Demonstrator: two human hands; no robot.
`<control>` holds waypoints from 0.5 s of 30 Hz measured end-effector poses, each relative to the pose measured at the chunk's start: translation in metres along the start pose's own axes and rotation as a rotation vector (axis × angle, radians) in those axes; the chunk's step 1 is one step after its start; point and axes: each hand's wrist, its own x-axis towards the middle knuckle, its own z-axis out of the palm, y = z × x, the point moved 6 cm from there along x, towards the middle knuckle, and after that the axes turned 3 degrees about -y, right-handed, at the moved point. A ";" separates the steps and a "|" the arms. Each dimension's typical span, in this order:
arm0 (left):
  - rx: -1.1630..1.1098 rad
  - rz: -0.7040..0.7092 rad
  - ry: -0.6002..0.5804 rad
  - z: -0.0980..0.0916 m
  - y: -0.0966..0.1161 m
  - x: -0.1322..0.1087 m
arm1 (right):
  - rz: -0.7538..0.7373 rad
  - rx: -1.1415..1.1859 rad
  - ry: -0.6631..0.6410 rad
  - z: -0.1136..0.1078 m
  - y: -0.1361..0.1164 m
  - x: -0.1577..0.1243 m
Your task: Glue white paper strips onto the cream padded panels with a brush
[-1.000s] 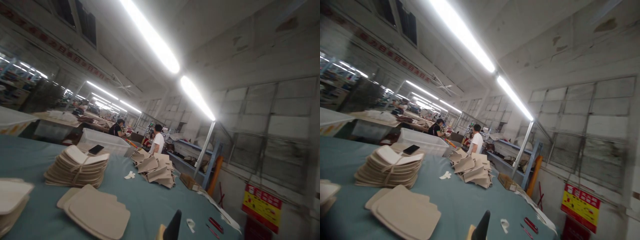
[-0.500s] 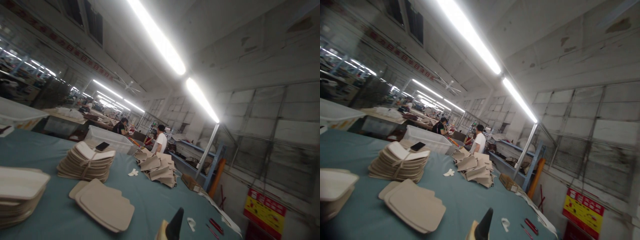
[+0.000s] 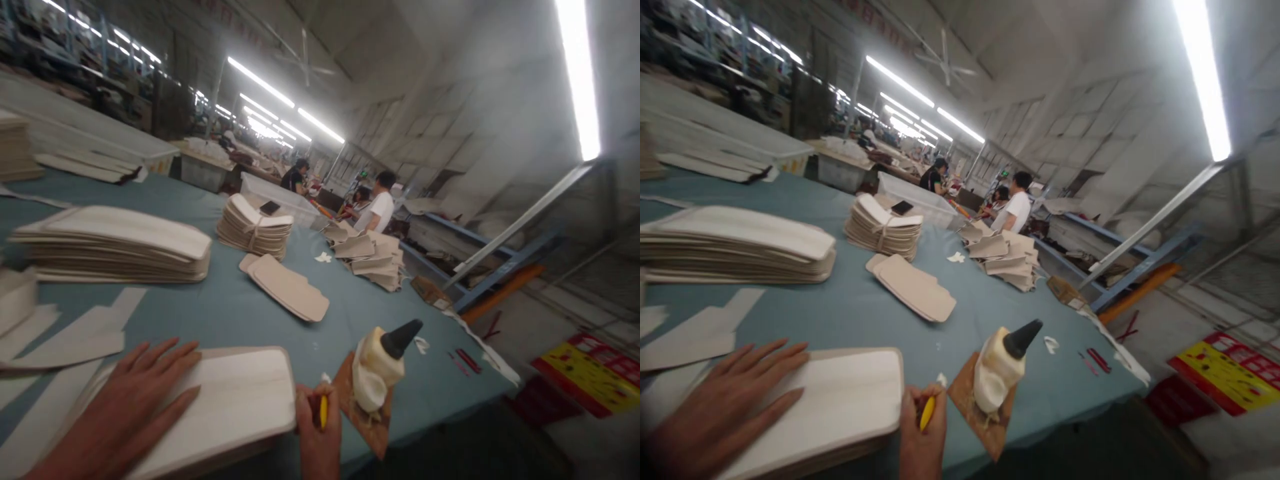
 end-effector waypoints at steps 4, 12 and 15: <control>0.087 0.002 -0.172 0.000 -0.012 -0.001 | 0.164 0.236 0.206 0.002 0.029 -0.009; -0.194 -0.246 0.101 -0.065 0.019 -0.025 | 0.277 0.221 0.176 -0.002 0.021 -0.011; -0.621 -0.725 -0.042 -0.057 0.035 -0.084 | 0.315 0.176 0.187 -0.006 0.014 -0.015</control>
